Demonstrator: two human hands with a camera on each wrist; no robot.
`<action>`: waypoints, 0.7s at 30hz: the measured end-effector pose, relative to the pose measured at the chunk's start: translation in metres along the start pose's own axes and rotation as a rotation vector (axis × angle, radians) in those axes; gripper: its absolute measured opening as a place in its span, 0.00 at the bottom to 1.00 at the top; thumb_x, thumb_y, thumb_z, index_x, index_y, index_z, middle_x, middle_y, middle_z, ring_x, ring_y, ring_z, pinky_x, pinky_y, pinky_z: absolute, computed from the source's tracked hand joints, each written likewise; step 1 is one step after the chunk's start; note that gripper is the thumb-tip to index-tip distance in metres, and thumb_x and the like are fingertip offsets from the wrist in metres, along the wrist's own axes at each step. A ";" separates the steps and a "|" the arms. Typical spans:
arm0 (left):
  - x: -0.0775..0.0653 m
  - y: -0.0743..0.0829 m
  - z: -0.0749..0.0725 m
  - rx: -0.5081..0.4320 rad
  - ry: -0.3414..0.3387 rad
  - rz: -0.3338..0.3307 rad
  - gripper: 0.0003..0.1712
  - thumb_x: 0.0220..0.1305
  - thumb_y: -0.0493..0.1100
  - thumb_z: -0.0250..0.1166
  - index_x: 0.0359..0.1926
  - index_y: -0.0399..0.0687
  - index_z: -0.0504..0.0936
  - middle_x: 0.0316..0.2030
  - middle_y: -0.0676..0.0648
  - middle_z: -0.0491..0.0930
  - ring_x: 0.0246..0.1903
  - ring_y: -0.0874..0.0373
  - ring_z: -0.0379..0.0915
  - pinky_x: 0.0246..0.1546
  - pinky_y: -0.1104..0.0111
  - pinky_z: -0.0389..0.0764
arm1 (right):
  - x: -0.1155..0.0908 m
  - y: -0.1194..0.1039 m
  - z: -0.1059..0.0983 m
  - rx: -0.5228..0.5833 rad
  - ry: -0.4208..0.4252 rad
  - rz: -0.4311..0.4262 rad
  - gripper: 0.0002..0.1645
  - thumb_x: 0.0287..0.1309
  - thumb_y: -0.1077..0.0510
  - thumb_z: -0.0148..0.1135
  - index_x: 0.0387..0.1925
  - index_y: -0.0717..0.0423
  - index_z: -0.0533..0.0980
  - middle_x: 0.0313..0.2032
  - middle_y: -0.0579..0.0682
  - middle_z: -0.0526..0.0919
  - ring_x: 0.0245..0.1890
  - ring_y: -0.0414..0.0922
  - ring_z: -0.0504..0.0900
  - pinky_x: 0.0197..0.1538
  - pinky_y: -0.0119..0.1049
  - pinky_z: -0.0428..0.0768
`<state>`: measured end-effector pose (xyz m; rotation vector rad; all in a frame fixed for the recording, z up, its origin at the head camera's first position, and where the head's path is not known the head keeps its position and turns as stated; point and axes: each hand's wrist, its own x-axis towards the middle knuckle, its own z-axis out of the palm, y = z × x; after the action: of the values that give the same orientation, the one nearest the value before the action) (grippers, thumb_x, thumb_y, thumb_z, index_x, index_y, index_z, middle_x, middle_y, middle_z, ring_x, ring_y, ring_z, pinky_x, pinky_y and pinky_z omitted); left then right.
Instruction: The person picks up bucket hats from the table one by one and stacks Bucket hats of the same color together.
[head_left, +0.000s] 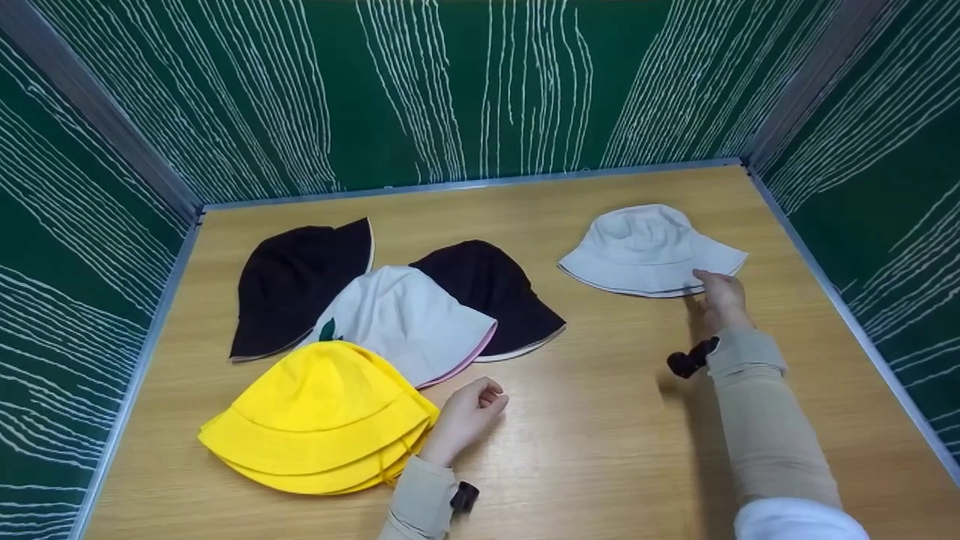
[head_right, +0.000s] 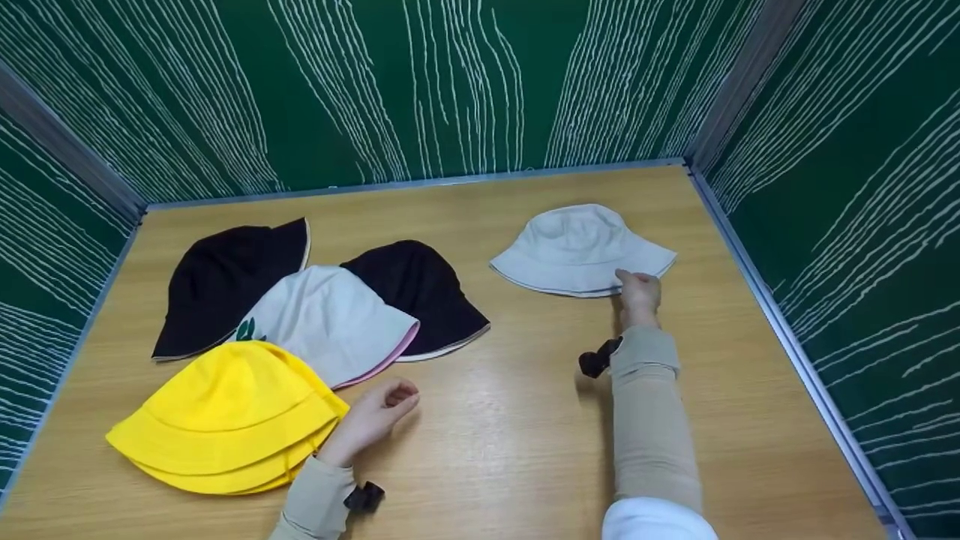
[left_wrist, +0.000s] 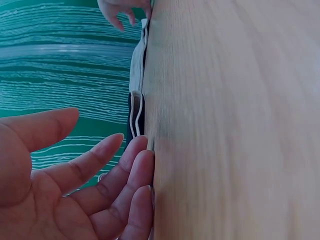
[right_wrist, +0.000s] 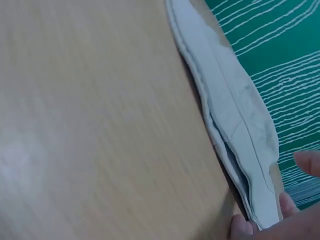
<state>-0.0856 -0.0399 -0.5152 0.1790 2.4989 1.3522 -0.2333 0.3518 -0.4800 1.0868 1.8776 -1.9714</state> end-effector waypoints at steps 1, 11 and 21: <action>0.000 0.000 0.000 -0.002 -0.001 -0.005 0.11 0.65 0.46 0.59 0.41 0.44 0.79 0.33 0.52 0.78 0.33 0.61 0.71 0.39 0.68 0.74 | 0.000 -0.002 0.001 0.052 0.016 0.023 0.44 0.64 0.50 0.51 0.73 0.52 0.42 0.70 0.44 0.48 0.57 0.37 0.60 0.62 0.27 0.61; 0.000 -0.004 0.001 -0.022 0.009 0.044 0.11 0.64 0.44 0.60 0.40 0.41 0.78 0.33 0.49 0.79 0.35 0.59 0.72 0.41 0.66 0.76 | 0.016 -0.006 0.009 0.836 0.118 0.178 0.33 0.59 0.64 0.59 0.62 0.38 0.63 0.54 0.37 0.64 0.52 0.33 0.66 0.58 0.25 0.70; 0.000 -0.006 0.001 -0.024 0.002 0.054 0.10 0.64 0.44 0.59 0.40 0.42 0.79 0.34 0.49 0.79 0.35 0.59 0.73 0.41 0.67 0.75 | 0.016 -0.005 0.031 0.575 0.086 0.132 0.10 0.61 0.65 0.56 0.42 0.52 0.69 0.36 0.43 0.69 0.33 0.37 0.69 0.35 0.27 0.76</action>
<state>-0.0855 -0.0421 -0.5207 0.2415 2.4952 1.4035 -0.2592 0.3296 -0.4888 1.4089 1.2466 -2.4855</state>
